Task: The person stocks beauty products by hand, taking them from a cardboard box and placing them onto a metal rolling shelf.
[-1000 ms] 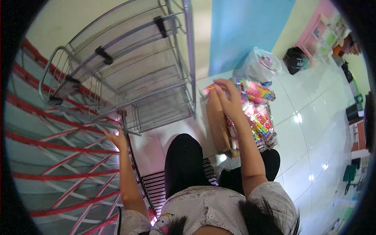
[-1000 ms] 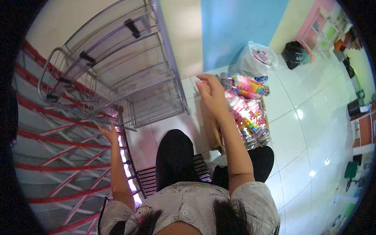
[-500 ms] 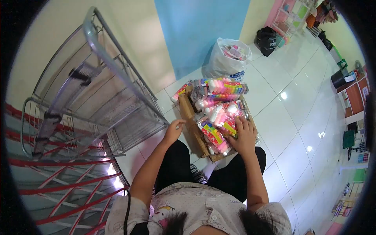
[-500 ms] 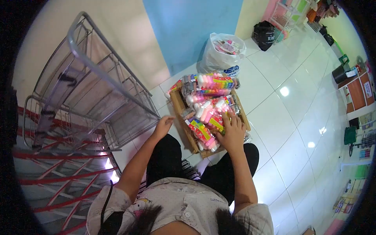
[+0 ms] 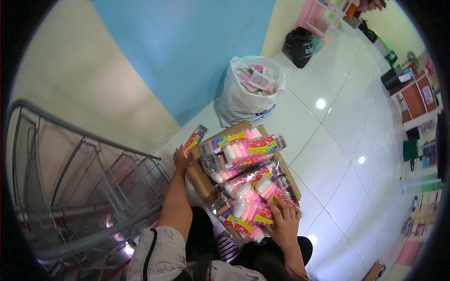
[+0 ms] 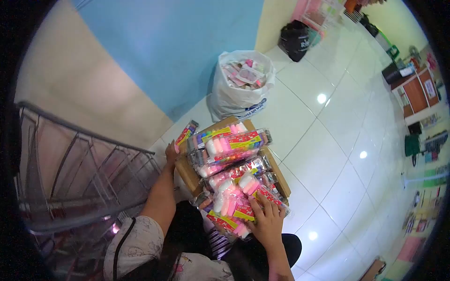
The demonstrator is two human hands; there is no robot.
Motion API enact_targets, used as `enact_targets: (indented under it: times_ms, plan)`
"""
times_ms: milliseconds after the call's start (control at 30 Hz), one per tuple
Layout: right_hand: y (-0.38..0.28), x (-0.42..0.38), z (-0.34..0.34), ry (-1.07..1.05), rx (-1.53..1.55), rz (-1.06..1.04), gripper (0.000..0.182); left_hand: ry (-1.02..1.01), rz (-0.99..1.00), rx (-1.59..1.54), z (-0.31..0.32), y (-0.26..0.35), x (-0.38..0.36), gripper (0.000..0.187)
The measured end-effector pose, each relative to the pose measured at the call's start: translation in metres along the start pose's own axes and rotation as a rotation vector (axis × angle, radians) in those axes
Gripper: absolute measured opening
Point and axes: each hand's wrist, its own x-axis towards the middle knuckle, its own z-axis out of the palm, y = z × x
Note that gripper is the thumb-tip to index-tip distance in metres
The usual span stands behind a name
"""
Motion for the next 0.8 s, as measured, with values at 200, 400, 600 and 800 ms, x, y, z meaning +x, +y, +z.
enact_targets:
  times_ms: [200,400,600,800]
  plan:
    - [-0.001,-0.005,0.005,0.06,0.065,0.009,0.078,-0.4,-0.218,-0.097,-0.024,0.018,0.01,0.062]
    - [-0.006,-0.016,0.015,0.322,0.229,0.034,0.074,-0.398,-0.69,-0.453,-0.095,0.047,-0.029,0.054]
    - [-0.027,-0.015,0.008,0.372,1.101,0.047,0.067,-0.438,-0.873,-0.745,-0.125,0.06,-0.113,0.069]
    - [-0.068,-0.033,-0.02,0.155,1.558,0.055,0.043,-0.62,-0.325,-0.693,-0.226,0.046,-0.193,0.056]
